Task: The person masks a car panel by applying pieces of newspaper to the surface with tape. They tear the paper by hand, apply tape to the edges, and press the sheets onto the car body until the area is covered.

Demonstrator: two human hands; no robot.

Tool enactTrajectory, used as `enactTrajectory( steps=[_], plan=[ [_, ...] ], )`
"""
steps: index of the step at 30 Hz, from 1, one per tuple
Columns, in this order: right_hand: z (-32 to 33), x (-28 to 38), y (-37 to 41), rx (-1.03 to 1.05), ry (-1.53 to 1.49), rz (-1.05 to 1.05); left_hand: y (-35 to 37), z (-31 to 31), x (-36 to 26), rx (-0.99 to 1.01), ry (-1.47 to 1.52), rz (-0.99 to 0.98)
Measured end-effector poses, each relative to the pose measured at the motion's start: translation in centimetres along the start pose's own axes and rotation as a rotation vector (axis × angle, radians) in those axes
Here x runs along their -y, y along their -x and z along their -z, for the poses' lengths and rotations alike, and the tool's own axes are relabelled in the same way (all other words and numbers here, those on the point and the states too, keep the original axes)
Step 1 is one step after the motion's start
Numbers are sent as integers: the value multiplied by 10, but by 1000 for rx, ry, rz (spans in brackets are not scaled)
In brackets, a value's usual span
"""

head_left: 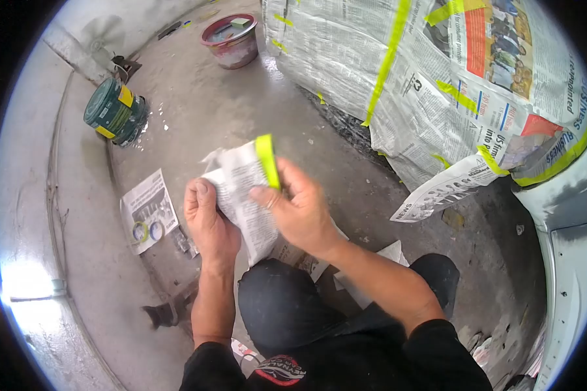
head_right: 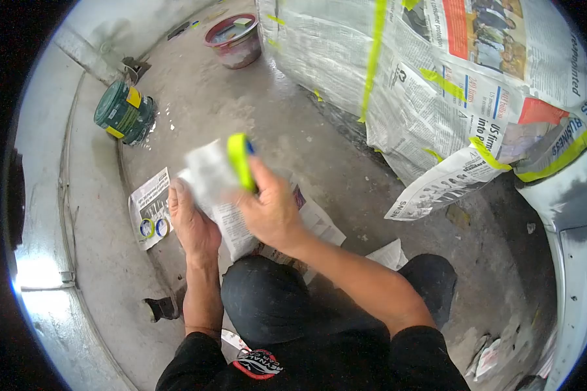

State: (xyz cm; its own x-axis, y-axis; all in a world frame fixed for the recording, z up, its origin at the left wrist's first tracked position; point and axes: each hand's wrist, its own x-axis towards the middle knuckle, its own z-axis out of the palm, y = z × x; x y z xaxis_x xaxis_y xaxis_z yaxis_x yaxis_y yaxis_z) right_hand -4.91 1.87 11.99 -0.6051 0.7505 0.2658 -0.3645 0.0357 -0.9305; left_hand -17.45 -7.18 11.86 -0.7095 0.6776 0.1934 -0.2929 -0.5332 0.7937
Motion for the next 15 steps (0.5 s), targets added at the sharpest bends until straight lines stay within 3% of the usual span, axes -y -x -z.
enactTrajectory(
  steps=[2, 6, 9, 11, 15],
  plan=[
    [8, 4, -3, -63, -136, -72, -8, 3, -4, -137, -132, -105],
    [42, -2, -20, -155, -143, -44, -38, 50, -31, -344, -715, -502],
    [75, -3, -37, -255, -60, 22, -57, 117, -64, -510, -884, -551],
    [94, -7, -47, -310, -72, 64, -59, 151, -86, -514, -830, -535],
    [115, 4, -54, -269, -130, -41, -62, 204, -117, -574, -857, -441]
  ],
)
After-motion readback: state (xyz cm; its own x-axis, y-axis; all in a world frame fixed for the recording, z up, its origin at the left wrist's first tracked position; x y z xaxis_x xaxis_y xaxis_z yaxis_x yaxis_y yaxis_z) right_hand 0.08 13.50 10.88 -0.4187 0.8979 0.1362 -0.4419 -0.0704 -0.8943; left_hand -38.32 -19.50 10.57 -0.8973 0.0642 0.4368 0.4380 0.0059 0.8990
